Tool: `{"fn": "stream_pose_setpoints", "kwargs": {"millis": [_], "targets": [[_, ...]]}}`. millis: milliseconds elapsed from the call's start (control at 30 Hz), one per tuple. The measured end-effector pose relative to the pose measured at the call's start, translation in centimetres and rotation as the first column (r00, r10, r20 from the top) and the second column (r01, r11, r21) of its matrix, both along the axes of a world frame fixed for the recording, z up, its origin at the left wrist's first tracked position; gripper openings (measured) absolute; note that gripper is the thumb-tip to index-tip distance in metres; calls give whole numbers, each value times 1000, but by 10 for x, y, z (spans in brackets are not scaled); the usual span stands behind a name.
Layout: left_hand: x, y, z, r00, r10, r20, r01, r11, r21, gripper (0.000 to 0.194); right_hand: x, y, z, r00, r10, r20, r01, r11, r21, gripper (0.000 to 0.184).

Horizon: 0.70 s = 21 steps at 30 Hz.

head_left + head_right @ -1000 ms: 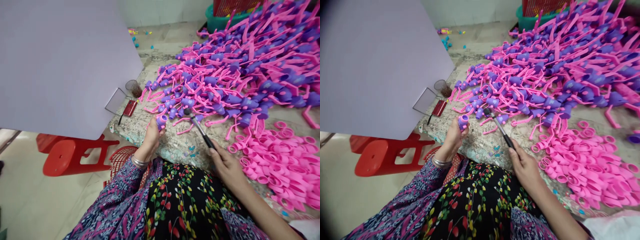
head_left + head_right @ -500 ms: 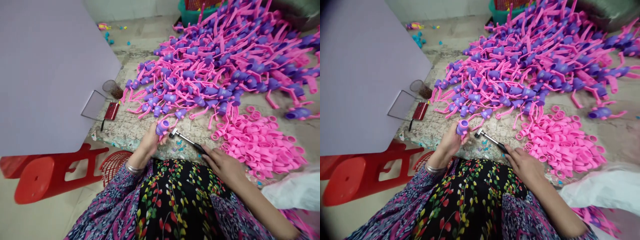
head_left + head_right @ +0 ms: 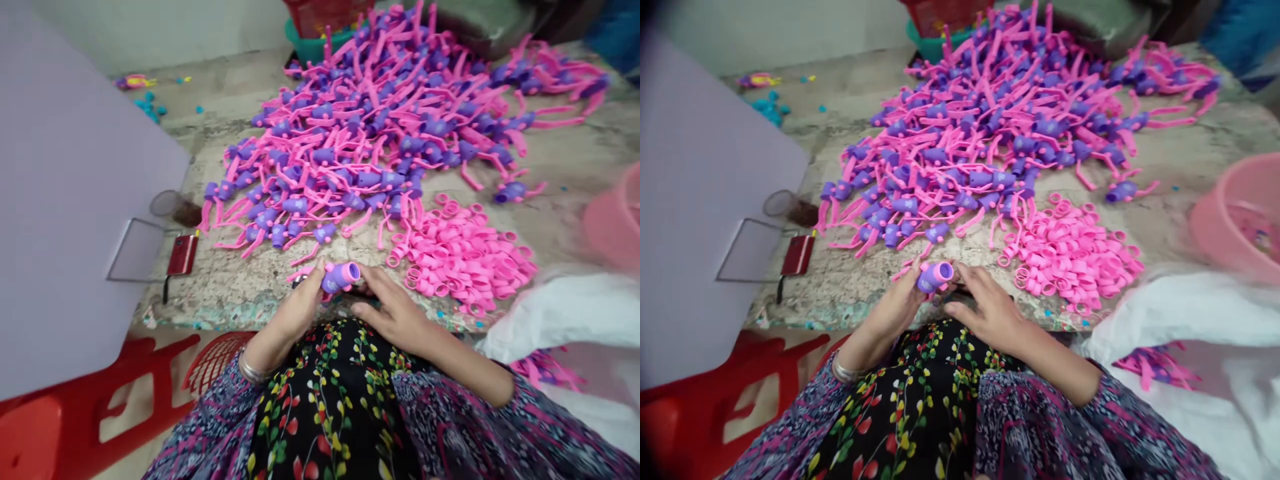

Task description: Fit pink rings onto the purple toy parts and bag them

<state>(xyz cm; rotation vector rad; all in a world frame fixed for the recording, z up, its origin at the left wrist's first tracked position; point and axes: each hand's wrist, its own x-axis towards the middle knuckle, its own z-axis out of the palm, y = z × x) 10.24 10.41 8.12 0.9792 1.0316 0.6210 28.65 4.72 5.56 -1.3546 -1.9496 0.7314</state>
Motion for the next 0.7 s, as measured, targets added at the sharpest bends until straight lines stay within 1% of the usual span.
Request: {"fn": "stream_pose_setpoints", "kwargs": {"millis": [67, 133, 200, 233, 267, 367, 467, 533, 567, 633, 700], "targets": [[7, -2, -6, 995, -66, -70, 71, 994, 84, 54, -8, 3, 2, 991, -44, -125, 40, 999, -30, 63], [13, -3, -8, 978, -154, -144, 174, 975, 140, 56, -11, 4, -1, 970, -107, -219, 103, 994, -31, 62], [16, -3, -8, 943, -241, -230, 288, 936, 201, 58, -8, 4, -5, 941, -157, -299, 152, 987, -40, 59], [18, -3, -6, 921, -268, -284, 340, 907, 247, 59, -6, 2, -6, 926, -172, -335, 166, 985, -47, 58], [19, -2, -5, 897, -277, -343, 384, 873, 300, 60, -3, 1, -7, 910, -187, -370, 180, 982, -55, 55], [25, -1, -2, 831, -250, -497, 490, 753, 440, 64, 2, -3, -5, 844, -238, -481, 204, 971, -122, 48], [31, 2, 1, 760, -284, -584, 613, 610, 502, 65, 5, -5, 1, 751, -264, -605, 136, 959, -250, 41], [35, 4, 3, 723, -327, -609, 677, 513, 528, 65, 10, -7, 5, 711, -312, -630, 114, 935, -335, 36], [37, 5, 3, 711, -347, -612, 696, 473, 540, 64, 15, -10, 7, 701, -358, -617, 141, 917, -373, 34], [39, 5, 3, 679, -408, -610, 734, 387, 559, 59, 33, -17, 10, 667, -484, -567, 265, 865, -427, 30], [40, 5, 0, 636, -480, -605, 767, 304, 565, 51, 61, -30, 13, 577, -608, -545, 422, 794, -439, 25]]}}
